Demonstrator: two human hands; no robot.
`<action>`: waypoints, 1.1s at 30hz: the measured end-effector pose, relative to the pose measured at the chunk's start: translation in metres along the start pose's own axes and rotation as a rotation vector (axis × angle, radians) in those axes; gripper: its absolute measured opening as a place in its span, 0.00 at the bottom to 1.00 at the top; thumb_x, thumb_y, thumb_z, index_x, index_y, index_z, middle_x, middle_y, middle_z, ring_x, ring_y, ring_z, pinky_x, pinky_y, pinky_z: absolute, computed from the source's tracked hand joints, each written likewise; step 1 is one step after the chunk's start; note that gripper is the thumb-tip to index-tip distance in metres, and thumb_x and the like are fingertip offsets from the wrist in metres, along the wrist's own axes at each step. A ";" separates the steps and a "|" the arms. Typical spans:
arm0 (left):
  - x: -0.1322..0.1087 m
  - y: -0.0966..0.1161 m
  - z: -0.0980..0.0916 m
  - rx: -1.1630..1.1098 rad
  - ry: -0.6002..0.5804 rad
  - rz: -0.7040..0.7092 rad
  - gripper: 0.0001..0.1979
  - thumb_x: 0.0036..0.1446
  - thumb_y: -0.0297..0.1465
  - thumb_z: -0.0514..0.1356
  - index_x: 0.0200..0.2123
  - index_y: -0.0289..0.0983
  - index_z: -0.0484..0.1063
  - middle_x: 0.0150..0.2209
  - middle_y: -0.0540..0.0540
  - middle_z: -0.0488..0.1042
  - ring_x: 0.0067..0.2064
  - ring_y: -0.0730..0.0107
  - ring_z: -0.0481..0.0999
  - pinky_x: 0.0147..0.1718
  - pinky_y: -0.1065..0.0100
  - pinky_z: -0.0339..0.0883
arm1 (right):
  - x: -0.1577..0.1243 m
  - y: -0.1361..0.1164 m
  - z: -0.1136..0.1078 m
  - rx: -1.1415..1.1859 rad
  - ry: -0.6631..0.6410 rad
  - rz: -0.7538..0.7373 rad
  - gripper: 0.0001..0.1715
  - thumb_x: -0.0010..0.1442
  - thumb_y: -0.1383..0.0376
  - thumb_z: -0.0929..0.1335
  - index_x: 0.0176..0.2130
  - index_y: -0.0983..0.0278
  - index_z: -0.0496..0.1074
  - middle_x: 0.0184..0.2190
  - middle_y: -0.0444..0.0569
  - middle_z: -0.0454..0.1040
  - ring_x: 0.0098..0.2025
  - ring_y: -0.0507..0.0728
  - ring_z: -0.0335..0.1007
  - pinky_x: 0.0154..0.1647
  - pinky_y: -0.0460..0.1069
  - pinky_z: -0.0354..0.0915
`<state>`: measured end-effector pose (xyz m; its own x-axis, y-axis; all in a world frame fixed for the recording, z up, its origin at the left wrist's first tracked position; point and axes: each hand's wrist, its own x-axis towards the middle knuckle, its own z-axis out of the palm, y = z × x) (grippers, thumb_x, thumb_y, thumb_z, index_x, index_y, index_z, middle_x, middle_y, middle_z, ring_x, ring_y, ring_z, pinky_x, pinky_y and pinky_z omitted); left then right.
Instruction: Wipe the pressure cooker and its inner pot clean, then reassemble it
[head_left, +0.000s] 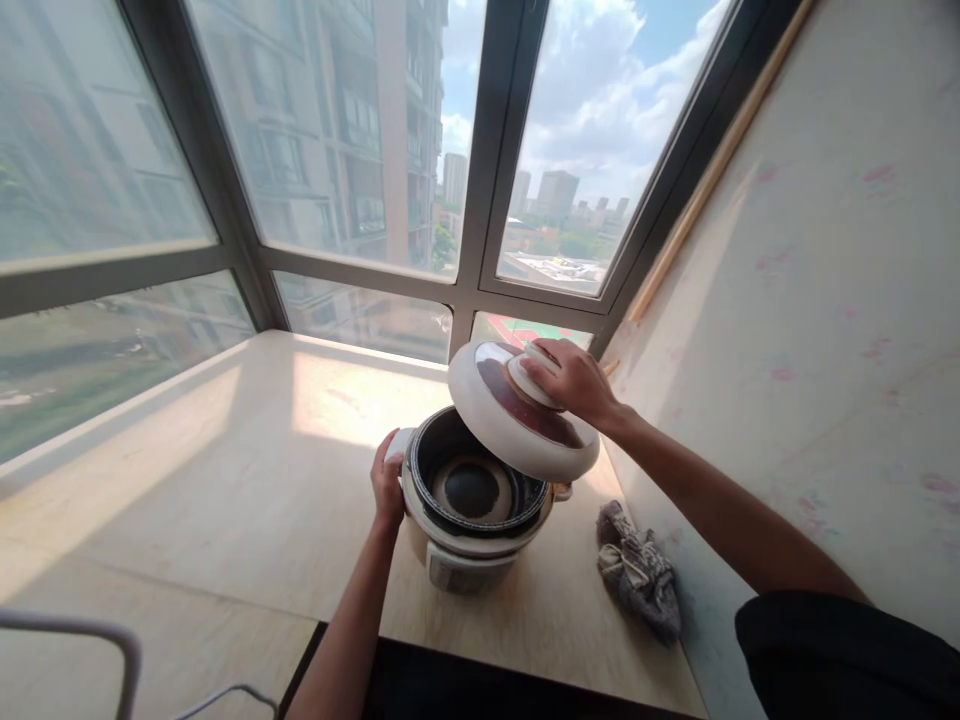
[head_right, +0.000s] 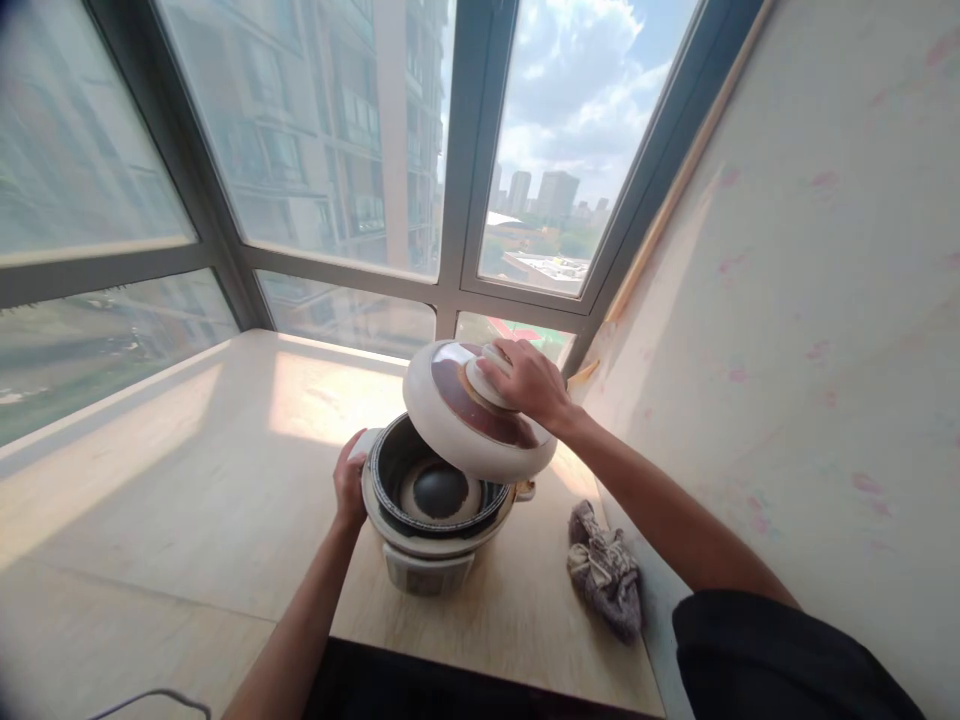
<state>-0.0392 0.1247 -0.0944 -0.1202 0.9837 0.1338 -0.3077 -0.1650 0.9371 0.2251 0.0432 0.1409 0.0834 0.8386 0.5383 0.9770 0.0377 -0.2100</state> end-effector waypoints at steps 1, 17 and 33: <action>0.000 -0.001 0.000 -0.005 -0.004 -0.003 0.30 0.51 0.43 0.59 0.53 0.32 0.74 0.50 0.38 0.78 0.53 0.50 0.75 0.51 0.56 0.69 | -0.005 -0.010 0.000 0.001 -0.030 -0.018 0.27 0.67 0.48 0.63 0.53 0.63 0.74 0.47 0.54 0.77 0.50 0.63 0.71 0.51 0.54 0.65; 0.001 -0.007 -0.001 0.005 -0.081 0.098 0.29 0.57 0.48 0.57 0.53 0.33 0.76 0.55 0.36 0.76 0.59 0.47 0.72 0.59 0.53 0.64 | -0.046 -0.076 0.048 -0.173 -0.215 -0.046 0.29 0.69 0.46 0.61 0.60 0.58 0.69 0.46 0.52 0.72 0.43 0.59 0.71 0.39 0.48 0.62; 0.001 -0.007 -0.001 -0.005 -0.028 0.034 0.28 0.54 0.43 0.60 0.55 0.33 0.74 0.53 0.38 0.77 0.55 0.50 0.75 0.53 0.57 0.69 | -0.063 -0.080 0.068 -0.206 -0.201 0.049 0.27 0.70 0.48 0.61 0.59 0.58 0.69 0.47 0.55 0.72 0.44 0.60 0.71 0.39 0.49 0.64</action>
<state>-0.0383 0.1268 -0.1009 -0.1041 0.9791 0.1747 -0.3084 -0.1988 0.9302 0.1284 0.0244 0.0683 0.1109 0.9282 0.3552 0.9938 -0.0993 -0.0507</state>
